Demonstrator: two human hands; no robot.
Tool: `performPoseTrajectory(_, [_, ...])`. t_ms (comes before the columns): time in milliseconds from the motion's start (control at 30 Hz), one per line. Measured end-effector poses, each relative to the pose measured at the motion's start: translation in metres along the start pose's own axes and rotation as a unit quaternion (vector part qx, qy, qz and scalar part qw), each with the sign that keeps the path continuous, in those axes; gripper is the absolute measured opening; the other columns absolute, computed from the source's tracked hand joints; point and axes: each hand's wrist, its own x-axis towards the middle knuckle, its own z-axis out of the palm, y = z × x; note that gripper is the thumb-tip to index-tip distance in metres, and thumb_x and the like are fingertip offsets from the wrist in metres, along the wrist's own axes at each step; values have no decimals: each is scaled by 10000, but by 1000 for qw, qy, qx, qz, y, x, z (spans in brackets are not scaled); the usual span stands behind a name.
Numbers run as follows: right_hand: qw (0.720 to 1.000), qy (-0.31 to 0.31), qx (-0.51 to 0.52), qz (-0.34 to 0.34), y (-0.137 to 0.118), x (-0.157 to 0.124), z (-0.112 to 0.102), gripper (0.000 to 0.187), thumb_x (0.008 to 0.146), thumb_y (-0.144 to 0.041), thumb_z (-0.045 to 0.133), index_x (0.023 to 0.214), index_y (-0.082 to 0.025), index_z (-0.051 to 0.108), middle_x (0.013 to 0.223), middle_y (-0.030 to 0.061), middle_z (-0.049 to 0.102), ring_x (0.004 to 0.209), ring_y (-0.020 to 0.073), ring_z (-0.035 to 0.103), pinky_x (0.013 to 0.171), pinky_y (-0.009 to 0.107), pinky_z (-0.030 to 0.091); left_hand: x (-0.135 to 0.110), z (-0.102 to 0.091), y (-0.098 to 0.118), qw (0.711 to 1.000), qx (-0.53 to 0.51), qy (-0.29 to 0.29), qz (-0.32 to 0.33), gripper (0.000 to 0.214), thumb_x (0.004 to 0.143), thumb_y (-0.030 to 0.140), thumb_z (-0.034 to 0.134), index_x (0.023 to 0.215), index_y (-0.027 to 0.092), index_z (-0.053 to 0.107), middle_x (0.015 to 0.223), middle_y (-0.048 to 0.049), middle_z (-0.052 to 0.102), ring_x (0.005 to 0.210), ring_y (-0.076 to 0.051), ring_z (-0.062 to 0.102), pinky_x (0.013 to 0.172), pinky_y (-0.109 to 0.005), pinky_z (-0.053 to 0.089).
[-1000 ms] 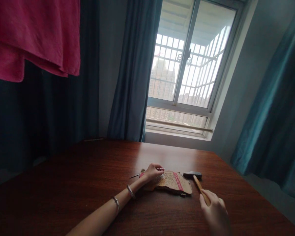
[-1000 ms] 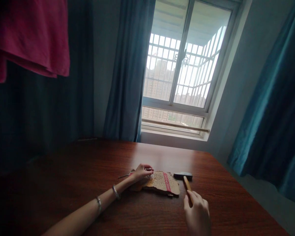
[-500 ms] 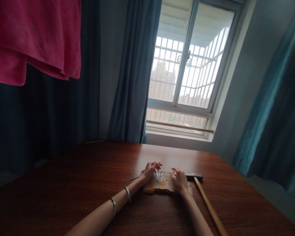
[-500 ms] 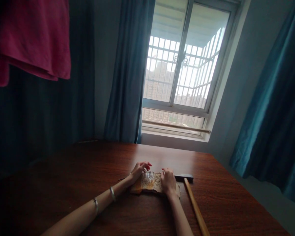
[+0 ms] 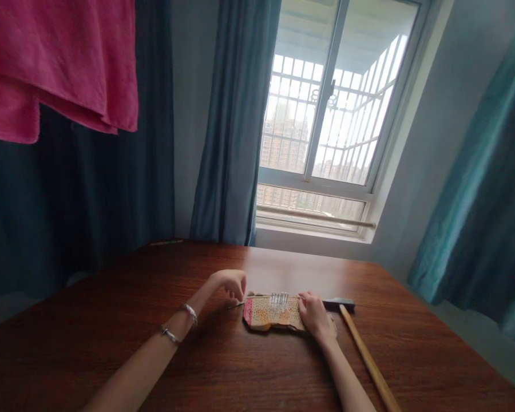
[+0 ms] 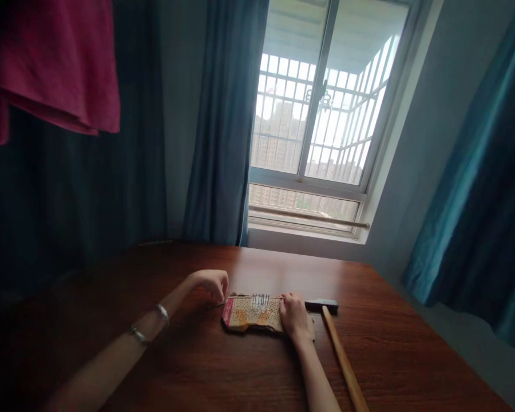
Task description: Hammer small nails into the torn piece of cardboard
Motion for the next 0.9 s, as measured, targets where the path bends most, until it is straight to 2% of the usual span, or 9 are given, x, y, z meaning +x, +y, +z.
performPoseTrajectory(67, [1000, -2, 0, 0, 1, 0, 1, 272, 803, -197, 415, 931, -188, 655, 879, 87, 645, 896, 196, 560, 811, 259, 384, 1, 4, -3, 998, 30, -46, -19, 145, 417, 246, 684, 509, 148, 630, 499, -41, 592, 460, -170, 528, 424, -232, 362])
performPoseTrajectory(200, [1000, -4, -2, 2, 2, 0, 2, 269, 802, -203, 420, 928, -188, 657, 876, 84, 644, 893, 194, 557, 810, 255, 381, 9, 9, -9, 995, 72, -48, -52, 135, 399, 233, 667, 474, 148, 593, 471, -22, 567, 448, -162, 510, 409, -223, 349])
performPoseTrajectory(433, [1000, 0, -2, 0, 1, 0, 0, 258, 796, -202, 430, 894, -193, 668, 848, 80, 647, 868, 192, 564, 780, 252, 393, 16, 10, -15, 993, 102, -44, -39, 107, 418, 219, 606, 486, 140, 590, 459, -1, 546, 466, -138, 486, 425, -207, 337])
performPoseTrajectory(567, [1000, 17, -1, -5, 0, 2, -2, 253, 785, -180, 442, 900, -190, 667, 830, 82, 644, 843, 200, 569, 764, 272, 407, 7, 9, -9, 996, 87, -12, -2, 89, 434, 225, 595, 468, 143, 596, 449, -1, 545, 452, -128, 460, 422, -207, 321])
performPoseTrajectory(700, [998, 55, 1, -17, -9, 2, -10, 271, 800, -159, 422, 961, -172, 640, 851, 90, 622, 823, 202, 555, 737, 289, 424, -10, -1, 6, 999, 18, -4, 43, 90, 472, 212, 565, 474, 141, 619, 452, -17, 546, 450, -131, 468, 426, -212, 322])
performPoseTrajectory(800, [996, 77, 5, -42, -23, -1, -17, 270, 820, -160, 408, 987, -191, 618, 867, 78, 602, 832, 192, 537, 734, 288, 428, -23, -11, 17, 999, -14, 2, 46, 92, 481, 196, 563, 482, 131, 629, 462, -27, 552, 463, -133, 481, 443, -217, 340])
performPoseTrajectory(900, [994, 86, 9, -73, -40, -5, -23, 257, 824, -154, 413, 980, -211, 610, 853, 61, 590, 841, 182, 525, 739, 280, 428, -30, -19, 21, 1000, -7, -7, 21, 93, 482, 196, 576, 492, 120, 629, 464, -25, 555, 459, -132, 482, 450, -224, 351])
